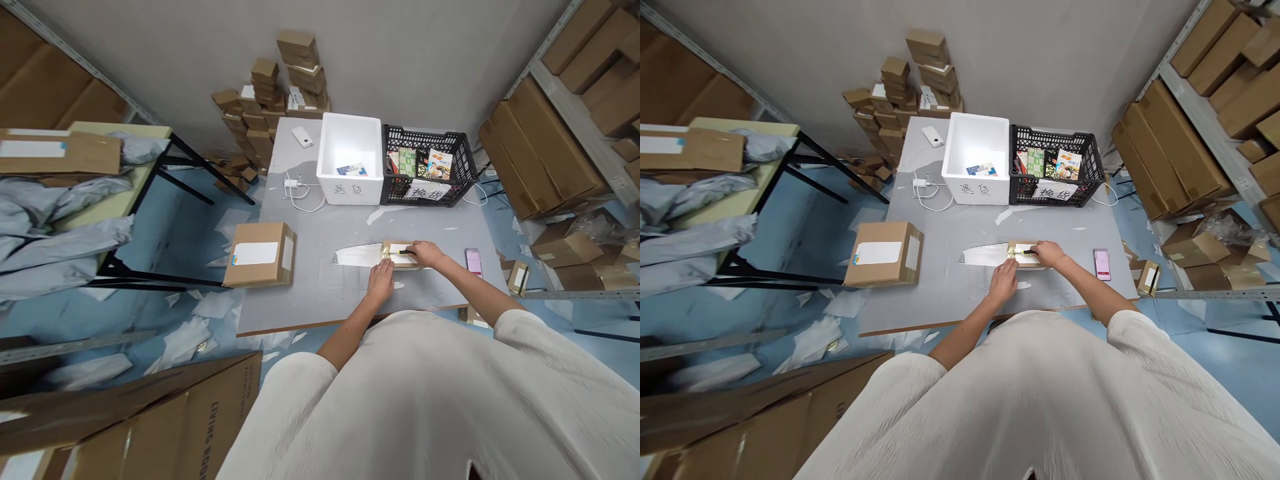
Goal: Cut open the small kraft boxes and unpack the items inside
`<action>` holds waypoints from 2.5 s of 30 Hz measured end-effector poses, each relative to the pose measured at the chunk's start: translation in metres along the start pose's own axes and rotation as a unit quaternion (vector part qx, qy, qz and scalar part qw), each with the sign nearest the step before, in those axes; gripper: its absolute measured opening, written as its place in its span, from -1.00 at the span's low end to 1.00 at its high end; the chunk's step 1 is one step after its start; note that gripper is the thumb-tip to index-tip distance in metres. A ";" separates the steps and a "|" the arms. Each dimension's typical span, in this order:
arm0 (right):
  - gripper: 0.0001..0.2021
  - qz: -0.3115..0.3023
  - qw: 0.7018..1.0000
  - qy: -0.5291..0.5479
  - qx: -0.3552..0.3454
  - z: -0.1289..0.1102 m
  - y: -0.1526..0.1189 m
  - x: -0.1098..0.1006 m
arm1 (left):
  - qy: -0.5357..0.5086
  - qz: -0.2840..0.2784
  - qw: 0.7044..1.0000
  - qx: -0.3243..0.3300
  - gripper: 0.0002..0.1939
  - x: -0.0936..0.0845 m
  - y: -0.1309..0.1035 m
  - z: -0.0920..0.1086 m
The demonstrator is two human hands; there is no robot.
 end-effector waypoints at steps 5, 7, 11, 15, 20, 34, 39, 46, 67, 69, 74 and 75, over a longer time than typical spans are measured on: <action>-0.66 -0.004 1.000 -0.012 0.015 0.011 -0.004 0.004 | 0.017 -0.006 1.000 -0.014 -0.25 0.003 -0.001 0.003; -0.66 -0.002 1.000 -0.007 0.022 0.016 -0.005 0.005 | 0.024 -0.010 0.999 -0.019 -0.24 0.004 -0.001 0.003; -0.72 -0.017 0.999 0.026 0.034 0.028 -0.010 0.011 | 0.037 -0.015 0.999 -0.029 -0.22 0.006 -0.001 0.006; -0.74 -0.018 0.997 0.072 0.031 0.039 -0.016 0.015 | 0.050 -0.022 0.998 -0.037 -0.20 0.008 0.001 0.011; -0.72 -0.017 0.997 0.054 0.046 0.058 -0.023 0.025 | 0.078 -0.032 0.995 -0.052 -0.19 0.010 0.005 0.017; -0.81 -0.010 0.984 0.151 0.090 0.162 -0.061 0.052 | 0.114 -0.039 0.990 -0.079 -0.23 0.013 0.012 0.023; -0.74 0.024 0.979 0.181 0.095 0.182 -0.085 0.063 | 0.115 -0.019 0.988 -0.104 -0.41 0.006 0.023 0.027; -0.68 0.080 0.945 0.311 0.058 0.148 -0.101 0.098 | 0.112 -0.078 0.991 -0.007 -0.46 0.016 0.073 0.059; -0.68 0.104 0.901 0.421 0.023 0.157 -0.079 0.133 | 0.186 -0.143 0.972 -0.022 -0.46 0.029 0.110 0.065; -0.68 0.088 0.917 0.390 0.006 0.160 -0.072 0.126 | 0.193 -0.146 0.970 -0.024 -0.46 0.029 0.107 0.068; -0.68 0.057 0.963 0.264 -0.012 0.162 -0.051 0.111 | 0.196 -0.150 0.969 -0.031 -0.47 0.024 0.098 0.070; -0.67 0.058 0.967 0.246 -0.010 0.160 -0.048 0.108 | 0.198 -0.149 0.968 -0.032 -0.47 0.023 0.096 0.069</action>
Point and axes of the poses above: each hand's wrist, its own y-axis towards the middle knuckle, its own x-axis out of the palm, z = x × y, the point moved 6 cm from there along y, towards the middle knuckle, and after that the axes turned 12 degrees about -z, right-handed, at the moved point
